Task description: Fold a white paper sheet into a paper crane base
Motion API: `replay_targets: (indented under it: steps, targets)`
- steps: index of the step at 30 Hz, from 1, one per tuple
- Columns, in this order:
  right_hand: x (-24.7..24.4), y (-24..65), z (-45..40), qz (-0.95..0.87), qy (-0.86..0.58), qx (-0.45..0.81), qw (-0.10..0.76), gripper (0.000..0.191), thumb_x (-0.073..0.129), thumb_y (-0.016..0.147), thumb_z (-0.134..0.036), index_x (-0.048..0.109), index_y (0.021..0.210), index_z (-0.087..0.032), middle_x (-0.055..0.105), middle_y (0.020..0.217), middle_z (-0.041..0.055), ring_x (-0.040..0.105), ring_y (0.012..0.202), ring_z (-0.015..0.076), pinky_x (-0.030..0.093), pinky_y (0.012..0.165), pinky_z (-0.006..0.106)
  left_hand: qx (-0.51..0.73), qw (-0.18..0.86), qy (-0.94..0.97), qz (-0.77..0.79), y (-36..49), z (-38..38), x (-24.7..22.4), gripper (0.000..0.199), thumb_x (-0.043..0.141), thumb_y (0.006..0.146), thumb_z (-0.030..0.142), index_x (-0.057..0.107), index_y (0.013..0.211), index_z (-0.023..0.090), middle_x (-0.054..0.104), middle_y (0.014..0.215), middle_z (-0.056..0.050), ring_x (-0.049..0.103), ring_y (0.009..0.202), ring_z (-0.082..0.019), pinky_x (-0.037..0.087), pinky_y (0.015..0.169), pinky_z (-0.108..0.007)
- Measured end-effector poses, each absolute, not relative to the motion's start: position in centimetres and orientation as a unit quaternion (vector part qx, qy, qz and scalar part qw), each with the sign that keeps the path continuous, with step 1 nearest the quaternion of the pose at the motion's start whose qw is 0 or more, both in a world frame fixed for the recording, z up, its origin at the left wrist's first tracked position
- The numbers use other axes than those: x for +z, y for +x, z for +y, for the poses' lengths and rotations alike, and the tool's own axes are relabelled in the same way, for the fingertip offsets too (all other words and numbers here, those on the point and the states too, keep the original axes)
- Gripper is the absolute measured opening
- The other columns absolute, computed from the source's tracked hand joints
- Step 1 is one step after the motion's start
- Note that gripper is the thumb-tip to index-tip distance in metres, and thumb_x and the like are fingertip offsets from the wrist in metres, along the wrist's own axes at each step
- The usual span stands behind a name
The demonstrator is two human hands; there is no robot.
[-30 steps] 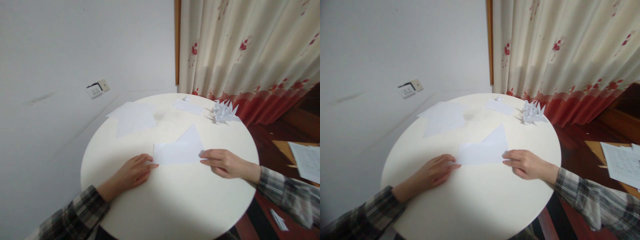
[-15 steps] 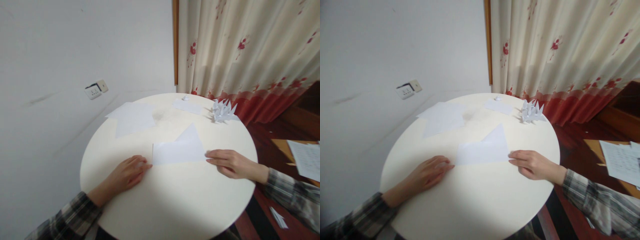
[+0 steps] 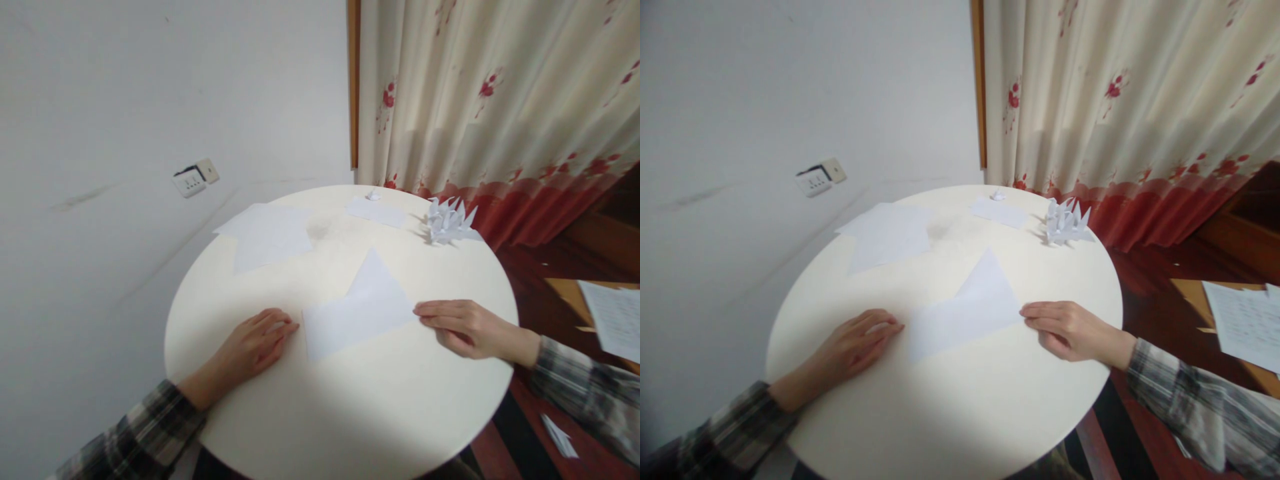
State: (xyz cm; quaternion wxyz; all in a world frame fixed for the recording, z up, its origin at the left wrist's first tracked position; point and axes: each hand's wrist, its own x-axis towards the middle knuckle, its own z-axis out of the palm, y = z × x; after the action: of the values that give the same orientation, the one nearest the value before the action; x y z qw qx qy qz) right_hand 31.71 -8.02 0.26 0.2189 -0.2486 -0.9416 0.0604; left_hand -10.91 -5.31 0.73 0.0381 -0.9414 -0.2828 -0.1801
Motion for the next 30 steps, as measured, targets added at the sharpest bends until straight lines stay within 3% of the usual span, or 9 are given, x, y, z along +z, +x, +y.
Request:
replay_targets:
  steps: [4,10,14,18,26,30]
  targets:
    - [1.1,30.9,-8.1,-0.938,-0.259,0.1,0.208,0.029,0.043,0.08,-0.01,0.058,0.105,-0.013,0.062,0.113,0.0126,0.055,0.111,0.0182,0.049,0.093,0.032,-0.202,0.006,-0.911,-0.36,-9.9,-5.2,0.6,0.024,0.037,0.089,0.019,0.057,0.101,0.019,0.061,0.099,-0.007,0.059,0.09,-0.016,0.051,0.078,-0.027]
    - [3.2,29.4,-9.1,-0.947,-0.252,0.106,0.169,0.028,0.043,0.082,-0.014,0.059,0.106,-0.013,0.062,0.114,0.0118,0.055,0.11,0.0184,0.046,0.095,0.034,-0.26,0.016,-0.861,-0.437,-6.4,-5.4,2.5,0.028,0.041,0.088,0.03,0.048,0.112,0.016,0.058,0.111,-0.01,0.055,0.105,-0.021,0.045,0.092,-0.038]
    - [4.6,27.9,-9.6,-0.948,-0.269,0.089,0.147,0.026,0.041,0.085,-0.015,0.062,0.1,-0.015,0.064,0.108,0.0103,0.057,0.106,0.0182,0.047,0.092,0.034,-0.2,-0.009,-0.873,-0.445,-4.3,-6.1,4.0,0.051,0.049,0.084,0.04,0.039,0.125,0.013,0.054,0.119,-0.015,0.052,0.111,-0.026,0.042,0.093,-0.04]
    - [5.8,26.0,-7.8,-0.932,-0.315,0.061,0.168,0.027,0.042,0.086,-0.017,0.06,0.107,-0.017,0.063,0.111,0.0094,0.059,0.1,0.0186,0.05,0.085,0.035,-0.115,-0.043,-0.896,-0.426,-3.6,-6.6,4.6,0.078,0.063,0.069,0.055,0.039,0.126,0.009,0.051,0.122,-0.017,0.048,0.113,-0.03,0.039,0.095,-0.04]
    - [5.0,21.7,-1.8,-0.912,-0.33,0.141,0.197,0.037,0.038,0.092,-0.035,0.053,0.122,-0.02,0.056,0.124,0.0062,0.051,0.114,0.0183,0.039,0.101,0.037,-0.092,-0.087,-0.896,-0.425,-3.1,-6.5,4.9,0.082,0.072,0.059,0.052,0.04,0.125,0.015,0.052,0.114,-0.012,0.048,0.106,-0.029,0.038,0.091,-0.042]
    - [3.7,21.2,-0.9,-0.912,-0.331,0.154,0.188,0.044,0.032,0.093,-0.04,0.051,0.125,-0.017,0.053,0.127,0.0087,0.048,0.118,0.0192,0.035,0.104,0.038,-0.159,-0.126,-0.877,-0.436,-3.0,-6.2,4.7,0.064,0.071,0.065,0.035,0.043,0.12,0.017,0.056,0.101,-0.007,0.053,0.095,-0.024,0.042,0.083,-0.037]
